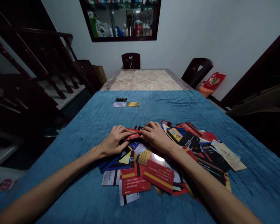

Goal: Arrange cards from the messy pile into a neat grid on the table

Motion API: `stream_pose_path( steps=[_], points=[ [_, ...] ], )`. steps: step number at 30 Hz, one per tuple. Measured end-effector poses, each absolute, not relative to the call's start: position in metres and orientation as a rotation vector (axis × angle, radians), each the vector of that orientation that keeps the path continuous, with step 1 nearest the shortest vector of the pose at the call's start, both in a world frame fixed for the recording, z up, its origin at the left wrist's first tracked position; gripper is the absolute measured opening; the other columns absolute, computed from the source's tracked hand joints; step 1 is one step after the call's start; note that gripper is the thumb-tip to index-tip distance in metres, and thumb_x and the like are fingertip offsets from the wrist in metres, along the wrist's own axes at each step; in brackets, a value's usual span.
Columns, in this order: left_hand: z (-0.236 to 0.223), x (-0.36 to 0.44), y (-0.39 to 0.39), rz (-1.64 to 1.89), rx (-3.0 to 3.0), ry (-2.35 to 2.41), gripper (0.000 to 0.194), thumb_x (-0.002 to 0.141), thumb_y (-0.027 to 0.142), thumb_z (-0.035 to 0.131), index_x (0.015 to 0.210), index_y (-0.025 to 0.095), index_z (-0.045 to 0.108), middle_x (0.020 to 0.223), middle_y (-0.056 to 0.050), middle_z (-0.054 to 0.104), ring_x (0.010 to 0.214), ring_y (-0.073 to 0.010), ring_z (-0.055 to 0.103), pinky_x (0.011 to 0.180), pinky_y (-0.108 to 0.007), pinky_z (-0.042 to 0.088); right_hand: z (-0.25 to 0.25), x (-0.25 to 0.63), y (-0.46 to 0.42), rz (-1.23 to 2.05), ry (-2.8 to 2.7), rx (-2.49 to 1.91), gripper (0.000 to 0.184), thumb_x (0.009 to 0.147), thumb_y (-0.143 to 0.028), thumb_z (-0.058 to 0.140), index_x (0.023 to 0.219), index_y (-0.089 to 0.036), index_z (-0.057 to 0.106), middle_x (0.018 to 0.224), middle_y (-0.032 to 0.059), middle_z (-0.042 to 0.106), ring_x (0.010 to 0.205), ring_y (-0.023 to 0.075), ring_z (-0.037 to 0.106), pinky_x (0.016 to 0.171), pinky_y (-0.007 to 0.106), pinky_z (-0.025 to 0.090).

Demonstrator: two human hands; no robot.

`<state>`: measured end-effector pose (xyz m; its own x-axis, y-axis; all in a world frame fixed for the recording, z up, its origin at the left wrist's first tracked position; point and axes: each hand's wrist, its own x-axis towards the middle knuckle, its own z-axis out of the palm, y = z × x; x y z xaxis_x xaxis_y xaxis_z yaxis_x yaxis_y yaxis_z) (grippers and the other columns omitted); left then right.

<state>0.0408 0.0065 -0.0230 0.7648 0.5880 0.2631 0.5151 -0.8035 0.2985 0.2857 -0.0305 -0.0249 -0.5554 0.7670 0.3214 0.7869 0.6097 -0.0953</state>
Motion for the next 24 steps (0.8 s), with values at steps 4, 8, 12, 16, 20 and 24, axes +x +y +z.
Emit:
stream_pose_path(
  steps=[4, 8, 12, 16, 20, 24],
  points=[
    [-0.023, 0.04, 0.009, 0.582, 2.661, 0.863, 0.029, 0.09, 0.016, 0.049, 0.11, 0.02, 0.07, 0.105, -0.008, 0.07, 0.101, -0.0231, 0.057, 0.092, -0.042, 0.043, -0.026, 0.288, -0.028, -0.056, -2.433, -1.229, 0.033, 0.102, -0.029, 0.041, 0.117, -0.021, 0.069, 0.104, 0.0121, 0.074, 0.104, 0.0269, 0.055, 0.087, 0.044, 0.043],
    [-0.025, 0.04, 0.012, 0.716, 2.519, 0.859, 0.034, 0.088, 0.01, 0.049, 0.116, 0.017, 0.067, 0.103, -0.007, 0.072, 0.096, -0.0211, 0.06, 0.089, -0.039, 0.048, -0.029, 0.286, -0.029, 0.012, -2.323, -1.207, 0.033, 0.101, -0.026, 0.042, 0.121, -0.018, 0.067, 0.101, 0.0137, 0.073, 0.098, 0.0251, 0.058, 0.083, 0.042, 0.047],
    [-0.028, 0.041, 0.015, 0.782, 2.474, 0.831, 0.031, 0.088, 0.009, 0.05, 0.112, 0.018, 0.068, 0.101, -0.006, 0.072, 0.094, -0.0194, 0.061, 0.088, -0.036, 0.052, -0.032, 0.279, -0.03, 0.122, -2.237, -1.21, 0.033, 0.099, -0.021, 0.047, 0.127, -0.019, 0.063, 0.105, 0.0125, 0.071, 0.098, 0.0241, 0.059, 0.085, 0.041, 0.048],
    [-0.032, 0.04, 0.017, 0.813, 2.472, 0.821, 0.034, 0.086, 0.006, 0.052, 0.115, 0.018, 0.066, 0.104, -0.005, 0.072, 0.098, -0.0198, 0.062, 0.091, -0.037, 0.052, -0.036, 0.275, -0.029, 0.165, -2.211, -1.238, 0.033, 0.096, -0.018, 0.05, 0.127, -0.022, 0.062, 0.106, 0.0109, 0.072, 0.096, 0.0249, 0.058, 0.085, 0.042, 0.048],
    [-0.033, 0.04, 0.019, 0.81, 2.471, 0.82, 0.034, 0.085, 0.007, 0.053, 0.115, 0.018, 0.065, 0.106, -0.006, 0.072, 0.098, -0.0199, 0.062, 0.091, -0.037, 0.052, -0.039, 0.275, -0.027, 0.188, -2.205, -1.245, 0.034, 0.095, -0.016, 0.049, 0.127, -0.022, 0.061, 0.109, 0.0099, 0.072, 0.095, 0.0253, 0.057, 0.085, 0.043, 0.047],
    [-0.033, 0.041, 0.019, 0.824, 2.476, 0.818, 0.033, 0.085, 0.007, 0.053, 0.113, 0.017, 0.066, 0.104, -0.006, 0.072, 0.096, -0.0207, 0.061, 0.09, -0.037, 0.052, -0.04, 0.275, -0.026, 0.221, -2.173, -1.239, 0.033, 0.094, -0.016, 0.052, 0.125, -0.022, 0.062, 0.109, 0.0101, 0.072, 0.095, 0.0254, 0.057, 0.084, 0.043, 0.047]
  ],
)
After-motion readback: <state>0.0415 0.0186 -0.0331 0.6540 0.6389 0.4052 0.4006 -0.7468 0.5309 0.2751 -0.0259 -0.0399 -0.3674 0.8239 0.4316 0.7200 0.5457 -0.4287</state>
